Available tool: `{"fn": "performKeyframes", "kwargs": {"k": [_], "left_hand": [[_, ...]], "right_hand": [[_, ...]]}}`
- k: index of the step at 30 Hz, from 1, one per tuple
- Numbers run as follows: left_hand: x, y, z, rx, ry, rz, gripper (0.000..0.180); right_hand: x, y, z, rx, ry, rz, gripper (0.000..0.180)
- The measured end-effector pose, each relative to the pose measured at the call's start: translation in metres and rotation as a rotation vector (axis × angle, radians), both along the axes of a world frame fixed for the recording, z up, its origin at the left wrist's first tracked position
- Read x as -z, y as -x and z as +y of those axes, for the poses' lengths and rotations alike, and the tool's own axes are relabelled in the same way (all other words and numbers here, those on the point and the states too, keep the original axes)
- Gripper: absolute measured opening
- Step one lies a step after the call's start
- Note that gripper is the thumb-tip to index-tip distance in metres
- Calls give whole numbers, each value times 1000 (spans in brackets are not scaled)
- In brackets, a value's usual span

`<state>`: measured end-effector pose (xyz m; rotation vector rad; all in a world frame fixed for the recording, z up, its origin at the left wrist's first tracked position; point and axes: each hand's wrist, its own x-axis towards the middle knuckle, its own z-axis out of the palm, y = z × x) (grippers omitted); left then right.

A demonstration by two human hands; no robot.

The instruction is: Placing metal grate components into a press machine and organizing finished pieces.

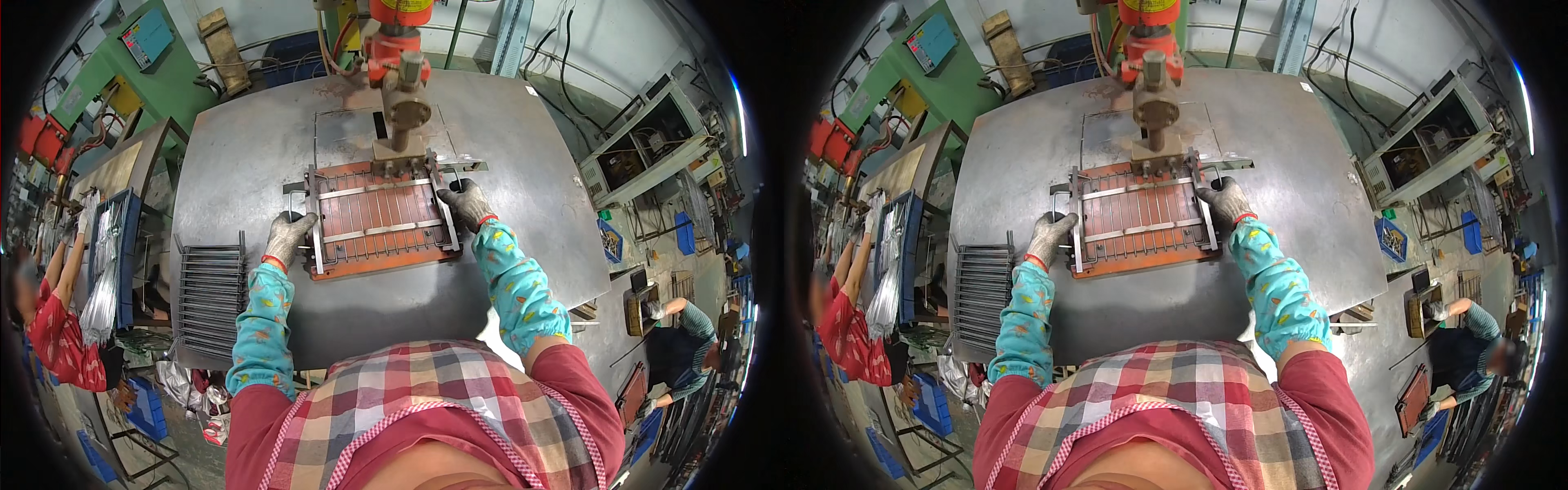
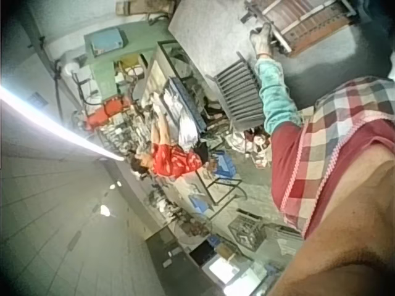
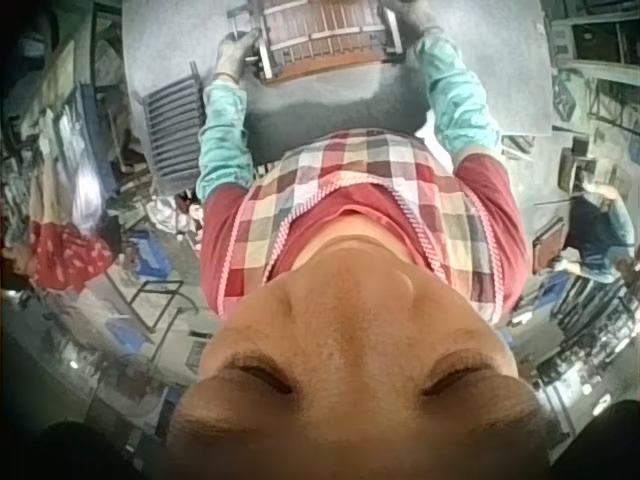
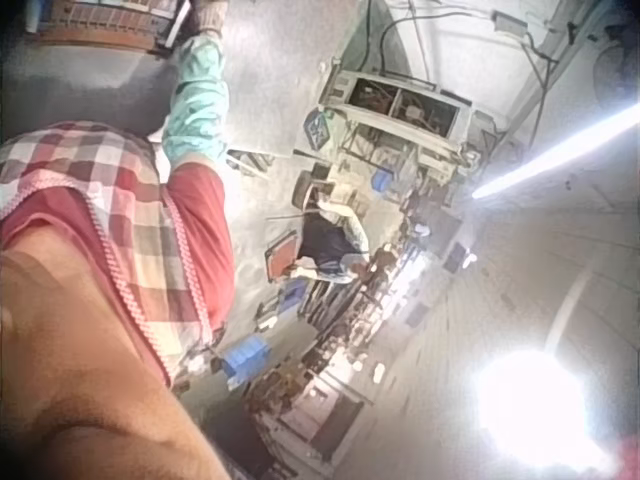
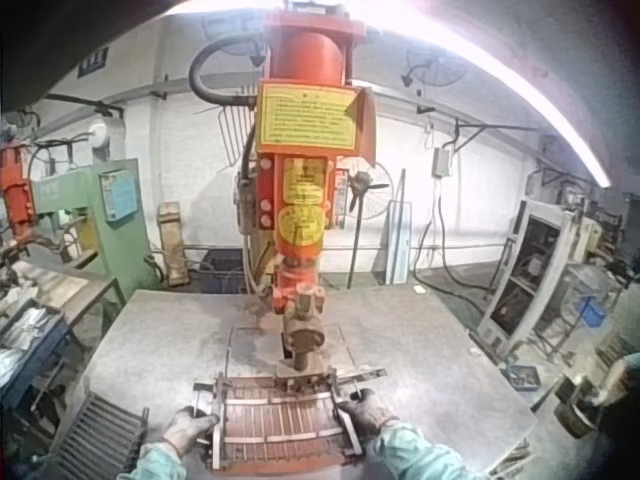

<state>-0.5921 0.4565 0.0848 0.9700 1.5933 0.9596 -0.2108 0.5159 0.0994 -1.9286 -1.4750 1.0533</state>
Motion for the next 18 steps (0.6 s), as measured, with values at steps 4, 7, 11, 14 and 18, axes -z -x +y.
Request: {"fn": "performKeyframes", "kwargs": {"k": [4,7,11,14,18], "left_hand": [[8,3,11,7,-42,74,36],[-4,4,17,-28,-22,-76,38],[-21,-5,11,-128,29,-374,35],[-12,2,11,-137,1,-494,30],[24,-5,13,-407,6,-642,26]], "right_hand": [[-5,2,-3,8,11,34,55],[-5,0,-1,4,37,85,53],[-7,-5,-6,-31,60,141,54],[-5,-4,2,-43,86,169,58],[0,5,36,-34,-299,-176,78]]}}
